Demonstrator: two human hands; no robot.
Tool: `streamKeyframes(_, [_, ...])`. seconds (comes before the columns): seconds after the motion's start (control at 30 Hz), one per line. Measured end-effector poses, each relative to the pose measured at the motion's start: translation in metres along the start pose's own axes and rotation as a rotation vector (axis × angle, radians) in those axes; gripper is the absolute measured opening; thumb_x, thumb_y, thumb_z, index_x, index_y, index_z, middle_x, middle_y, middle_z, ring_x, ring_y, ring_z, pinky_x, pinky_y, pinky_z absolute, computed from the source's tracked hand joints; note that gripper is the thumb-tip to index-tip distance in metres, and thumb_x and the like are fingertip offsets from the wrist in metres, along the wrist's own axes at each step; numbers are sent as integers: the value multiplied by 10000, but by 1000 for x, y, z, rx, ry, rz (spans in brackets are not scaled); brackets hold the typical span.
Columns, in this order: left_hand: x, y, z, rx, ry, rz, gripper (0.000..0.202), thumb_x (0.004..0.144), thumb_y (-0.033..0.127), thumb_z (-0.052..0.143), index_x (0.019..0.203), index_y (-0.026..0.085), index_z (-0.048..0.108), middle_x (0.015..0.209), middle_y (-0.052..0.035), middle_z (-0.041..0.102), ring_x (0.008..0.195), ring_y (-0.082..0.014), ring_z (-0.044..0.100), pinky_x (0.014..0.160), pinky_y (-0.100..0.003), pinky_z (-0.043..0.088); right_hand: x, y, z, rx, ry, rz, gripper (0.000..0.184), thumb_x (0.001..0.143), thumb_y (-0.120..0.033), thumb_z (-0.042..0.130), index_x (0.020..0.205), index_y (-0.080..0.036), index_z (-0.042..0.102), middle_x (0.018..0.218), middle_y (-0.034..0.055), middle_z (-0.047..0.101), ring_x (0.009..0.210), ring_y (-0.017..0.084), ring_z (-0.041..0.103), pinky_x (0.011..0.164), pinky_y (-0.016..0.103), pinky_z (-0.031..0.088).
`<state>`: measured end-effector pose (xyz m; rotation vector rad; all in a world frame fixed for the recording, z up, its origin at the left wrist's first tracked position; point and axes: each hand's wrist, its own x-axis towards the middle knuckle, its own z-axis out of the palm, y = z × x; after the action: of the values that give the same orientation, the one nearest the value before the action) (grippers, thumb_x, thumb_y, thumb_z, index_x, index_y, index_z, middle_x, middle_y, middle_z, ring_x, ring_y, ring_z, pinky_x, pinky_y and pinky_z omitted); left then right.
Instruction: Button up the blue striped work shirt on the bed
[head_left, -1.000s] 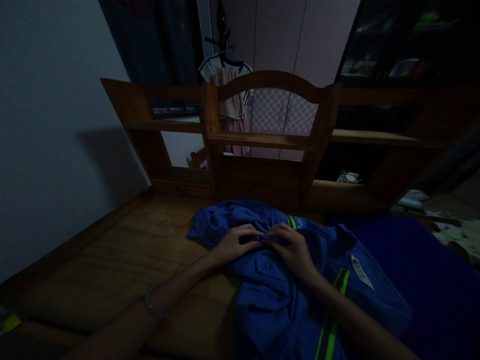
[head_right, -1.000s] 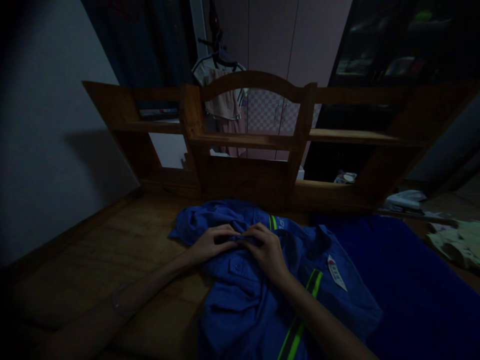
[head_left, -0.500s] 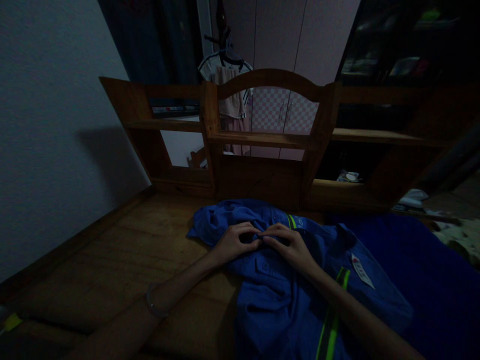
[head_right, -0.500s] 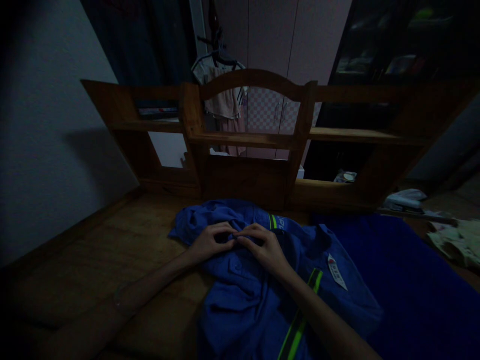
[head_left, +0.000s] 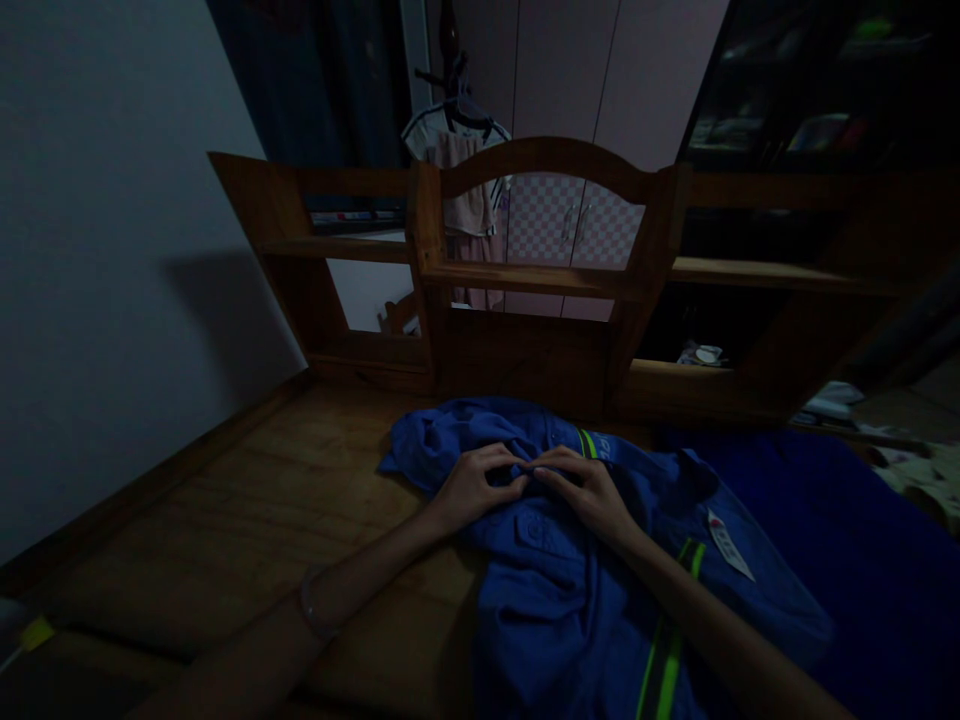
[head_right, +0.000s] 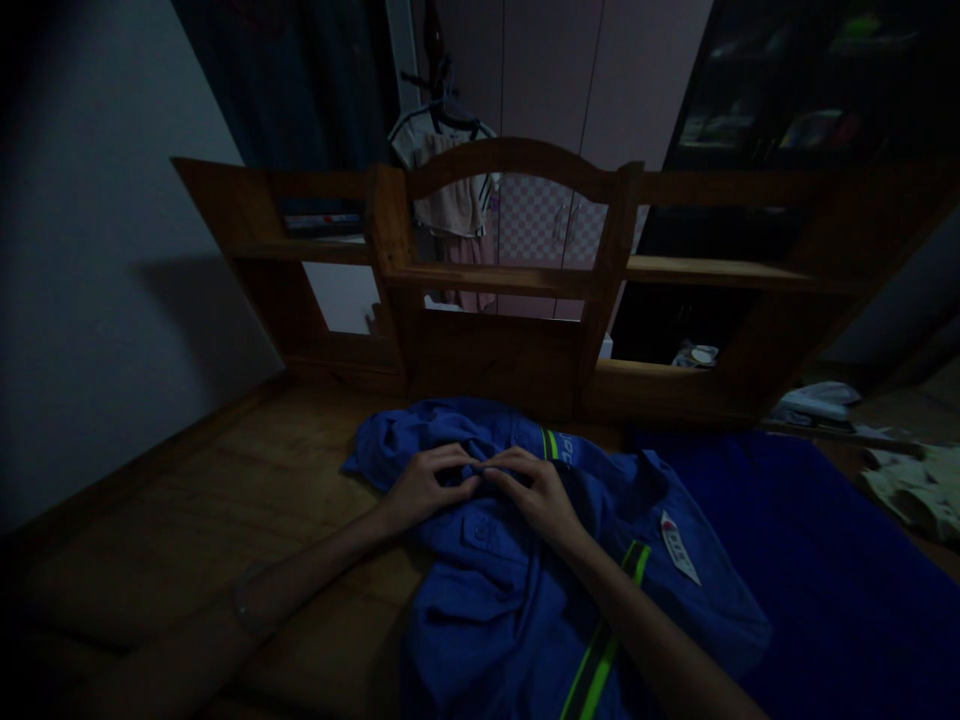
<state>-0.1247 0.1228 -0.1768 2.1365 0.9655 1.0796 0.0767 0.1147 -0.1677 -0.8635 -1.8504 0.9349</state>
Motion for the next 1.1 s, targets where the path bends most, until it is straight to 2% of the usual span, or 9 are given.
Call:
streamKeyframes(0.17, [0,-7,-4,16,-42,5,136,813,202,611,903,183,711,881,-26,655,843,-164,610,773,-252,452,0,-2,1,23,-27,14,194,871,-333,594,967,-232,730,955,44,651,934,178,599,854,301,448])
streamKeyframes(0.3, [1,-8,-5,10,-57,18,151,819,208,613,941,179,698,915,-27,658,864,-163,610,790,-249,452,0,0,1,55,-12,43,195,875,-332,588,958,-227,730,960,36,672,951,179,603,898,302,422])
streamKeyframes(0.47, [1,-4,0,39,-15,15,229,822,333,638,987,179,680,976,-33,667,905,-176,609,832,-261,456,0,9,0,140,79,193,248,859,-393,594,1002,-227,709,1015,26,685,987,199,606,899,311,428])
streamKeyframes(0.63, [0,-3,2,50,-6,17,274,815,352,651,1032,186,667,1010,-32,666,935,-180,606,857,-271,455,0,17,1,247,124,317,295,811,-448,631,991,-227,705,1021,28,702,936,215,633,836,322,473])
streamKeyframes(0.87, [1,1,0,28,-10,7,190,846,311,610,970,177,664,957,-31,649,899,-169,596,838,-267,454,2,13,2,300,166,357,321,758,-480,672,936,-217,715,955,26,713,901,218,639,797,313,487])
streamKeyframes(1.1, [2,2,1,-17,-10,-16,173,875,291,541,893,155,646,902,-35,620,869,-167,575,814,-267,445,2,15,2,320,138,369,299,764,-463,671,905,-203,714,885,19,707,852,202,634,765,294,478])
